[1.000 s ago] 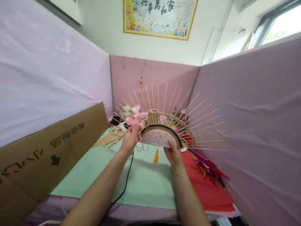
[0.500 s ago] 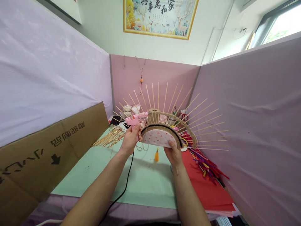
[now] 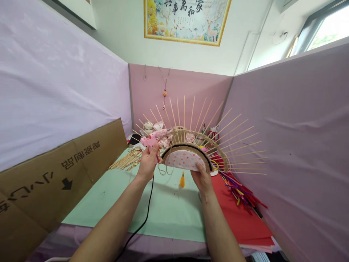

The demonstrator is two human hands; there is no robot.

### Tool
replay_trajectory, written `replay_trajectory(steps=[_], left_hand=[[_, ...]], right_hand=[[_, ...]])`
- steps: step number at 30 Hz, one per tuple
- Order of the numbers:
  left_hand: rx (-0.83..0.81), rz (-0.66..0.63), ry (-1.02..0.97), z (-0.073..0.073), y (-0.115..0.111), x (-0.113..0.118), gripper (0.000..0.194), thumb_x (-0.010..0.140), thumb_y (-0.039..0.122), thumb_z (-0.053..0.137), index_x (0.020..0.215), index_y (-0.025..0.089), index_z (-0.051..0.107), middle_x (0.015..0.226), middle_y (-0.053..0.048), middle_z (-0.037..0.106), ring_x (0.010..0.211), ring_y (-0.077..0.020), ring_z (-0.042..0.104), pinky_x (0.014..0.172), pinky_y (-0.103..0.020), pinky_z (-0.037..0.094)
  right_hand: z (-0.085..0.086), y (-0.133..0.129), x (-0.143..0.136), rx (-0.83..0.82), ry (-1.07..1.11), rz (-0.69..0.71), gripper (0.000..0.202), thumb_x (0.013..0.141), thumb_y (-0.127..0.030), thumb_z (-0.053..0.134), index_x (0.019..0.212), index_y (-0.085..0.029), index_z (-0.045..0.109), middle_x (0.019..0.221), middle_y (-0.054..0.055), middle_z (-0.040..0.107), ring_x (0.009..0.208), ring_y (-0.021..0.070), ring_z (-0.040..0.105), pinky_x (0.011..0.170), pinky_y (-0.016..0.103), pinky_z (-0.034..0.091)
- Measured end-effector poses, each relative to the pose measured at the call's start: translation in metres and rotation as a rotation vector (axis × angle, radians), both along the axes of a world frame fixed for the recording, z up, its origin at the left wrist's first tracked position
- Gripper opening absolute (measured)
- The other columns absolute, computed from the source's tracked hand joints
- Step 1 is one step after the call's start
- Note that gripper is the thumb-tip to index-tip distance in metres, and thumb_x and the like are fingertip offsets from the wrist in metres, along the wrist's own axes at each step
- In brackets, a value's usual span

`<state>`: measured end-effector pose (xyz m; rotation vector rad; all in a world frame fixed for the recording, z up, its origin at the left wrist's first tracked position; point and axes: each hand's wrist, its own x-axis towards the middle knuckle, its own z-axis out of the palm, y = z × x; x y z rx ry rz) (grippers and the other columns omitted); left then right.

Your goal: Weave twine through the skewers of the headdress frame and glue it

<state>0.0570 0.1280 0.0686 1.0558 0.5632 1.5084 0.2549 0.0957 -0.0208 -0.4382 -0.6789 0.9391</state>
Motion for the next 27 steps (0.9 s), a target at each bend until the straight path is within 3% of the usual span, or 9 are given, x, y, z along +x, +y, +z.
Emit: replay_trajectory(steps=[27], left_hand=[[-0.04, -0.049, 0.018, -0.0062, 0.0033, 0.0003, 0.039, 0.069, 0.052, 0.072, 0.071, 0.018, 0.052, 0.051, 0.007, 0.044, 0.041, -0.0047, 0.037, 0.04, -0.018, 0.034]], right_hand=[[0.0008, -0.001, -0.0002, -0.002, -0.036, -0.001, 0.043, 0.069, -0.022, 0.074, 0.11, -0.03, 0.064, 0.115, -0.002, 0.069, 0.115, 0.0207, 0.059, 0.111, 0.048, 0.036]])
